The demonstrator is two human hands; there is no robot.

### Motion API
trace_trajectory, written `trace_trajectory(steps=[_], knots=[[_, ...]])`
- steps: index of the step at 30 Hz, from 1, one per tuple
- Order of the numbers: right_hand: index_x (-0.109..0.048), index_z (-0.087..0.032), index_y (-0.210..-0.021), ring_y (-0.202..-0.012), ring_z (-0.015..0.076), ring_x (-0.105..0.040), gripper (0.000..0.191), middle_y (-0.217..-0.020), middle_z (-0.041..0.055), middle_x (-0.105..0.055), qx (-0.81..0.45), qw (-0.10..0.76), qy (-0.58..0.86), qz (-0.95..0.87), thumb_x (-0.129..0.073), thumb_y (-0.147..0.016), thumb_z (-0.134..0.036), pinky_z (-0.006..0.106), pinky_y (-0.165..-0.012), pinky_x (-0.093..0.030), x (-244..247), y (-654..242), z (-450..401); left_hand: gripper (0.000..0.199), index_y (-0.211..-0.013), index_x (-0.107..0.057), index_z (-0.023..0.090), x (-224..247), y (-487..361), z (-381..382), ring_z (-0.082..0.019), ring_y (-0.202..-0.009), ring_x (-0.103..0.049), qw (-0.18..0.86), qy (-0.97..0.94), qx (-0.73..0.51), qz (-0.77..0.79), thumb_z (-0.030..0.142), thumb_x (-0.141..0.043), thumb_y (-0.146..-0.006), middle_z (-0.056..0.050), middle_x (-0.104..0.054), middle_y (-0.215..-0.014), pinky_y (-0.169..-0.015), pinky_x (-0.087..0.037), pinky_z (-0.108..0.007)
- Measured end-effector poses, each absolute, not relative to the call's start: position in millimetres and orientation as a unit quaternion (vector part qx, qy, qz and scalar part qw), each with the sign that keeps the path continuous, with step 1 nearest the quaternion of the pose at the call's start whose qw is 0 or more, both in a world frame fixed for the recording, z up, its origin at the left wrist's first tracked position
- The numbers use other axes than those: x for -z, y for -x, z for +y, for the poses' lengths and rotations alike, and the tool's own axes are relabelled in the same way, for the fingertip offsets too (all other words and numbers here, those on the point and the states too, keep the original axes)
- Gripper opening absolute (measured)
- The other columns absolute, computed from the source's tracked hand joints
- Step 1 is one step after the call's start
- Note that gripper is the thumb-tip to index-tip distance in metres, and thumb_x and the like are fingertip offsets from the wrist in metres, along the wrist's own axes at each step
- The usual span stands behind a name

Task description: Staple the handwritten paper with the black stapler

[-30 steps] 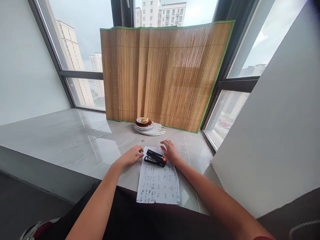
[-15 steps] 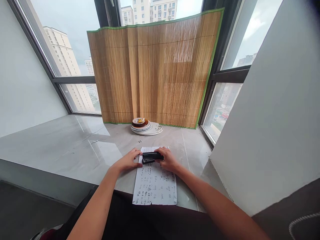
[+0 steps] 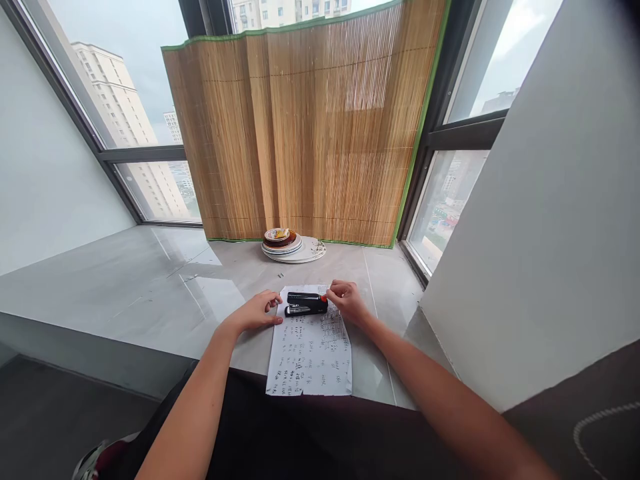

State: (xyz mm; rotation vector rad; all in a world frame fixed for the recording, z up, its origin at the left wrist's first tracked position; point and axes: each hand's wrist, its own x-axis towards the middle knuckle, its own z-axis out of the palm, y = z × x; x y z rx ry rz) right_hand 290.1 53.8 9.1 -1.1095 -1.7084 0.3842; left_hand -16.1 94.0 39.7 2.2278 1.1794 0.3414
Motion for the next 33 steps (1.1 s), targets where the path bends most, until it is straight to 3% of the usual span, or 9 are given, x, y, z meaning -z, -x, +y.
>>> trace_trajectory(steps=[3,6,18,23,25,28,30,33], knots=[[-0.031,-0.019,-0.046,-0.051,0.0087,-0.033,0.040,-0.055,-0.0041,-0.035,-0.141,0.500,0.463,-0.718,-0.054,-0.079,-0.018,0.028,-0.054,-0.026,-9,-288,55,0.052,-0.111,-0.069,0.022,-39,17,94,-0.022,-0.089,-0.058,0.293,-0.837,-0.126,0.446,0.048,-0.081,-0.067,-0.007,-0.063,-0.113,-0.084,-0.049,-0.036],[-0.027,-0.020,-0.050,-0.051,0.0091,-0.034,0.039,-0.056,-0.0039,-0.036,-0.135,0.486,0.465,-0.728,-0.054,-0.078,-0.019,0.028,-0.054,-0.025,-8,-283,56,0.053,-0.110,-0.068,0.021,-39,17,94,-0.023,-0.090,-0.058,0.297,-0.834,-0.121,0.448,0.047,-0.081,-0.067,-0.007,-0.062,-0.113,-0.085,-0.048,-0.036],[-0.038,-0.023,-0.051,-0.065,0.0161,-0.046,0.037,-0.059,-0.0001,-0.043,-0.070,0.442,0.456,-0.769,-0.053,-0.085,-0.020,0.029,-0.061,-0.036,-10,-280,49,0.051,-0.106,-0.066,0.020,-37,17,94,-0.022,-0.087,-0.056,0.301,-0.830,-0.133,0.451,0.046,-0.083,-0.065,-0.006,-0.062,-0.107,-0.080,-0.048,-0.034],[-0.048,-0.023,-0.054,-0.069,0.0169,-0.050,0.040,-0.065,0.0009,-0.051,-0.085,0.429,0.411,-0.800,-0.051,-0.094,-0.024,0.031,-0.069,-0.042,-9,-288,44,0.044,-0.093,-0.062,0.021,-40,17,92,-0.025,-0.090,-0.061,0.304,-0.830,-0.141,0.446,0.045,-0.083,-0.063,-0.005,-0.063,-0.100,-0.078,-0.047,-0.033],[-0.059,-0.023,-0.063,-0.076,0.0180,-0.054,0.036,-0.073,0.0021,-0.058,-0.091,0.435,0.405,-0.799,-0.051,-0.098,-0.026,0.032,-0.077,-0.045,-11,-286,43,0.042,-0.091,-0.061,0.021,-40,16,92,-0.026,-0.091,-0.061,0.299,-0.832,-0.136,0.446,0.045,-0.082,-0.064,-0.005,-0.063,-0.100,-0.078,-0.047,-0.034],[-0.072,-0.024,-0.103,-0.100,0.0221,-0.060,0.015,-0.103,0.0060,-0.070,-0.111,0.444,0.402,-0.793,-0.062,-0.096,-0.033,0.038,-0.093,-0.048,-12,-275,44,0.041,-0.091,-0.060,0.021,-40,16,92,-0.026,-0.093,-0.062,0.293,-0.838,-0.128,0.443,0.044,-0.081,-0.066,-0.005,-0.064,-0.102,-0.079,-0.048,-0.034],[-0.067,-0.025,-0.124,-0.108,0.0246,-0.061,0.037,-0.116,0.0073,-0.070,-0.131,0.421,0.399,-0.804,-0.074,-0.088,-0.033,0.040,-0.096,-0.049,-10,-266,46,0.040,-0.090,-0.059,0.021,-40,16,92,-0.026,-0.093,-0.062,0.289,-0.839,-0.125,0.444,0.044,-0.082,-0.066,-0.006,-0.064,-0.103,-0.080,-0.048,-0.035],[-0.071,-0.026,-0.117,-0.096,0.0242,-0.066,0.037,-0.105,0.0054,-0.075,-0.136,0.390,0.410,-0.813,-0.080,-0.081,-0.024,0.038,-0.087,-0.051,-4,-259,47,0.046,-0.096,-0.063,0.020,-42,16,92,-0.026,-0.094,-0.063,0.307,-0.825,-0.128,0.458,0.044,-0.085,-0.064,-0.005,-0.064,-0.102,-0.080,-0.049,-0.035]])
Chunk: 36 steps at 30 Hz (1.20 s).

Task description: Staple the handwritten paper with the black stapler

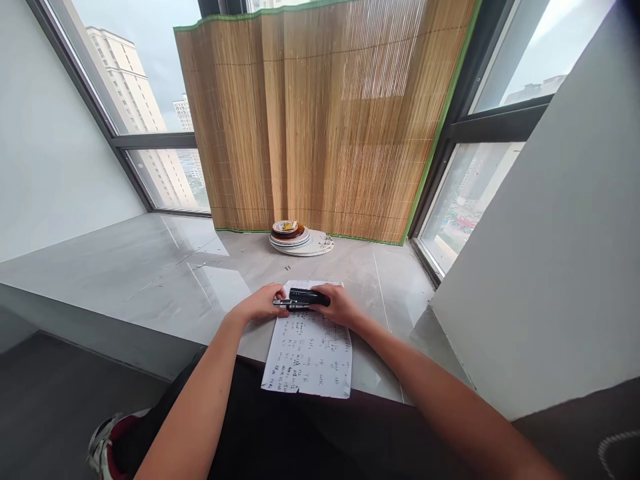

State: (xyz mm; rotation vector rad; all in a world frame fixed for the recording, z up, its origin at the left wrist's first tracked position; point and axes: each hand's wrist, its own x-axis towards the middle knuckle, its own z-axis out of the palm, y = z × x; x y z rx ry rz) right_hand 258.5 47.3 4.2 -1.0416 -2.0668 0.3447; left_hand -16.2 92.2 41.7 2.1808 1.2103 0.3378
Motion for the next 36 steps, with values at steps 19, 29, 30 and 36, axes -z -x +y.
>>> trace_trajectory(steps=[19,29,30,36], knots=[[-0.069,-0.036,-0.126,-0.115,0.0233,-0.063,0.037,-0.127,0.0027,-0.071,0.044,0.394,0.349,-0.849,-0.049,-0.101,-0.016,0.048,-0.103,-0.043,-16,-265,26,0.023,-0.114,-0.072,0.003,-54,2,90,-0.025,-0.126,-0.065,0.706,-0.470,-0.364,0.384,0.008,-0.059,-0.095,-0.021,-0.070,-0.127,-0.118,-0.046,-0.033],[-0.067,-0.036,-0.129,-0.115,0.0231,-0.062,0.041,-0.129,0.0007,-0.071,0.087,0.388,0.344,-0.851,-0.046,-0.102,-0.014,0.047,-0.102,-0.040,-11,-269,28,0.020,-0.108,-0.073,0.003,-51,-1,91,-0.024,-0.121,-0.067,0.718,-0.436,-0.384,0.383,0.008,-0.058,-0.096,-0.020,-0.072,-0.122,-0.117,-0.047,-0.033],[-0.067,-0.036,-0.128,-0.115,0.0229,-0.062,0.041,-0.128,0.0006,-0.071,0.082,0.382,0.341,-0.855,-0.045,-0.102,-0.014,0.047,-0.102,-0.040,-11,-268,27,0.020,-0.108,-0.073,0.003,-50,-1,91,-0.023,-0.120,-0.068,0.716,-0.440,-0.382,0.385,0.007,-0.058,-0.095,-0.019,-0.073,-0.121,-0.117,-0.047,-0.032],[-0.073,-0.031,-0.116,-0.103,0.0272,-0.063,0.028,-0.112,0.0054,-0.075,0.050,0.500,0.411,-0.760,-0.059,-0.096,-0.020,0.050,-0.096,-0.045,-18,-264,28,0.017,-0.103,-0.070,0.007,-43,1,96,-0.025,-0.106,-0.073,0.614,-0.503,-0.412,0.448,0.017,-0.059,-0.096,-0.019,-0.074,-0.112,-0.107,-0.054,-0.041]])
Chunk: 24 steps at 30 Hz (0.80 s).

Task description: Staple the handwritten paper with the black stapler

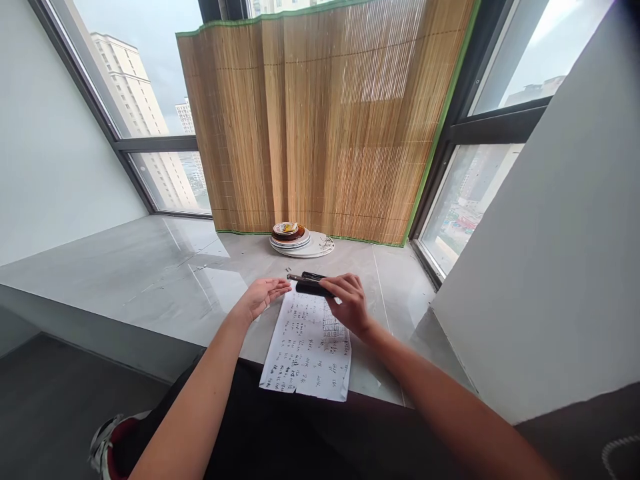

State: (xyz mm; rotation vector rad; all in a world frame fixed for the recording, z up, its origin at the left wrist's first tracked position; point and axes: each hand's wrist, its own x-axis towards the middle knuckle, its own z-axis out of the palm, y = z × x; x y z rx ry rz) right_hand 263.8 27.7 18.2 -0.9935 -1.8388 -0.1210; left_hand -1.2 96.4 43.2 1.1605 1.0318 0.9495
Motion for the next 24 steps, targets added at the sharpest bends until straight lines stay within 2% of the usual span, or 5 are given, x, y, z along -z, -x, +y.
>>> trace_trajectory(steps=[4,8,11,16,24], knots=[[-0.074,-0.026,-0.105,-0.095,0.0286,-0.061,0.018,-0.101,0.0080,-0.075,-0.001,0.604,0.482,-0.635,-0.068,-0.089,-0.026,0.045,-0.085,-0.051,-27,-266,28,0.019,-0.102,-0.071,0.013,-34,-7,103,-0.027,-0.099,-0.071,0.349,-0.664,-0.412,0.518,0.025,-0.058,-0.094,-0.014,-0.074,-0.106,-0.099,-0.056,-0.048],[-0.075,-0.023,-0.100,-0.089,0.0268,-0.063,0.020,-0.096,0.0076,-0.075,-0.059,0.624,0.529,-0.572,-0.073,-0.081,-0.028,0.041,-0.081,-0.052,-27,-270,32,0.031,-0.119,-0.071,0.019,-18,-29,108,-0.028,-0.128,-0.057,0.203,-0.812,-0.305,0.454,0.020,-0.054,-0.093,-0.010,-0.067,-0.135,-0.116,-0.041,-0.046],[-0.077,-0.022,-0.101,-0.085,0.0244,-0.066,0.025,-0.095,0.0060,-0.076,-0.103,0.625,0.548,-0.546,-0.074,-0.077,-0.030,0.038,-0.080,-0.052,-23,-270,36,0.036,-0.120,-0.073,0.020,-7,-44,110,-0.027,-0.129,-0.055,0.158,-0.856,-0.241,0.428,0.013,-0.050,-0.093,-0.009,-0.065,-0.137,-0.114,-0.042,-0.043],[-0.078,-0.022,-0.102,-0.083,0.0230,-0.068,0.030,-0.094,0.0044,-0.078,-0.152,0.629,0.556,-0.521,-0.077,-0.074,-0.032,0.036,-0.080,-0.052,-19,-269,38,0.037,-0.100,-0.076,0.023,-6,-52,107,-0.025,-0.107,-0.067,0.118,-0.839,-0.249,0.469,0.004,-0.047,-0.089,-0.006,-0.075,-0.107,-0.099,-0.048,-0.041],[-0.079,-0.020,-0.099,-0.086,0.0243,-0.070,0.030,-0.094,0.0056,-0.079,-0.237,0.606,0.535,-0.539,-0.078,-0.071,-0.032,0.036,-0.081,-0.053,-16,-267,40,0.011,-0.093,-0.067,0.022,-34,-31,101,-0.021,-0.086,-0.069,0.164,-0.705,-0.463,0.511,0.018,-0.059,-0.087,-0.005,-0.076,-0.097,-0.079,-0.052,-0.034]])
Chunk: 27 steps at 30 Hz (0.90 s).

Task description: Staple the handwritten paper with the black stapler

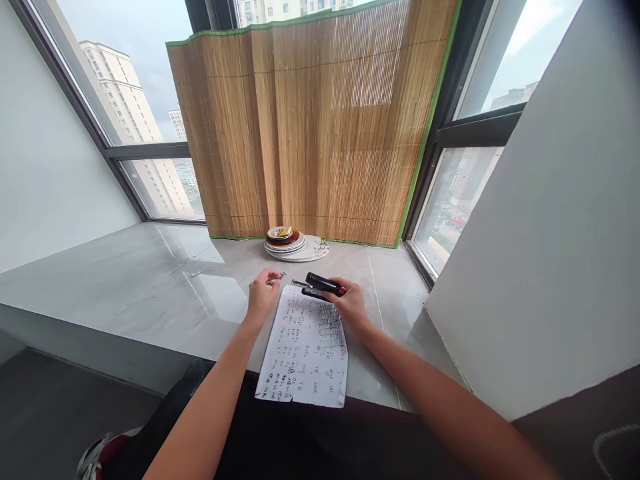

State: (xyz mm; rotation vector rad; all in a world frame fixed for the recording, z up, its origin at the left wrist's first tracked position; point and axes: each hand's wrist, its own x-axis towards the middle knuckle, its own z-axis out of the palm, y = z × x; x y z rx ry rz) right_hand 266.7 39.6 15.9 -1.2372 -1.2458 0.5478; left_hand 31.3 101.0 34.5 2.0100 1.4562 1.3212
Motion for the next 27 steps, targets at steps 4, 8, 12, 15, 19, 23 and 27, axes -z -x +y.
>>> trace_trajectory(steps=[4,8,12,15,19,23,27], knots=[[-0.079,-0.020,-0.098,-0.086,0.0241,-0.071,0.030,-0.094,0.0052,-0.078,-0.292,0.554,0.503,-0.596,-0.079,-0.070,-0.031,0.036,-0.081,-0.054,-10,-263,41,0.010,-0.097,-0.061,0.022,-44,-23,97,-0.017,-0.075,-0.066,0.152,-0.645,-0.547,0.511,0.024,-0.062,-0.087,-0.006,-0.076,-0.103,-0.070,-0.050,-0.029],[-0.079,-0.021,-0.097,-0.085,0.0223,-0.070,0.028,-0.092,0.0038,-0.078,-0.291,0.500,0.485,-0.656,-0.081,-0.070,-0.026,0.035,-0.081,-0.053,-5,-260,43,0.021,-0.101,-0.057,0.022,-48,-31,89,-0.015,-0.072,-0.063,0.210,-0.665,-0.547,0.463,0.031,-0.068,-0.086,-0.007,-0.077,-0.103,-0.064,-0.047,-0.027],[-0.078,-0.023,-0.104,-0.092,0.0235,-0.067,0.030,-0.097,0.0052,-0.076,-0.228,0.479,0.465,-0.709,-0.081,-0.074,-0.024,0.038,-0.085,-0.053,-10,-260,40,0.023,-0.104,-0.057,0.022,-51,-43,80,-0.013,-0.069,-0.061,0.230,-0.728,-0.521,0.383,0.030,-0.070,-0.087,-0.006,-0.077,-0.103,-0.067,-0.045,-0.028],[-0.073,-0.026,-0.116,-0.107,0.0248,-0.064,0.030,-0.111,0.0066,-0.074,-0.157,0.536,0.415,-0.719,-0.076,-0.086,-0.030,0.042,-0.094,-0.051,-22,-261,35,0.023,-0.106,-0.058,0.023,-52,-48,72,-0.013,-0.069,-0.059,0.205,-0.765,-0.502,0.347,0.029,-0.071,-0.088,-0.004,-0.077,-0.101,-0.069,-0.045,-0.029],[-0.073,-0.029,-0.116,-0.100,0.0231,-0.065,0.023,-0.107,0.0054,-0.074,-0.100,0.575,0.349,-0.733,-0.070,-0.093,-0.030,0.041,-0.092,-0.052,-33,-259,29,0.019,-0.107,-0.059,0.024,-51,-53,64,-0.014,-0.072,-0.060,0.173,-0.808,-0.471,0.309,0.027,-0.069,-0.090,-0.002,-0.075,-0.101,-0.078,-0.049,-0.031],[-0.075,-0.030,-0.112,-0.092,0.0215,-0.065,0.019,-0.098,0.0042,-0.073,-0.070,0.577,0.328,-0.745,-0.067,-0.096,-0.024,0.039,-0.086,-0.052,-31,-257,30,0.015,-0.105,-0.062,0.024,-48,-55,61,-0.014,-0.071,-0.060,0.127,-0.839,-0.444,0.287,0.025,-0.068,-0.092,0.000,-0.072,-0.096,-0.086,-0.049,-0.034],[-0.076,-0.029,-0.107,-0.090,0.0208,-0.066,0.016,-0.096,0.0043,-0.073,-0.069,0.585,0.329,-0.738,-0.065,-0.097,-0.024,0.038,-0.083,-0.053,-30,-257,32,0.013,-0.107,-0.062,0.024,-48,-56,60,-0.013,-0.070,-0.061,0.120,-0.844,-0.445,0.275,0.021,-0.064,-0.095,0.001,-0.072,-0.099,-0.092,-0.046,-0.036]])
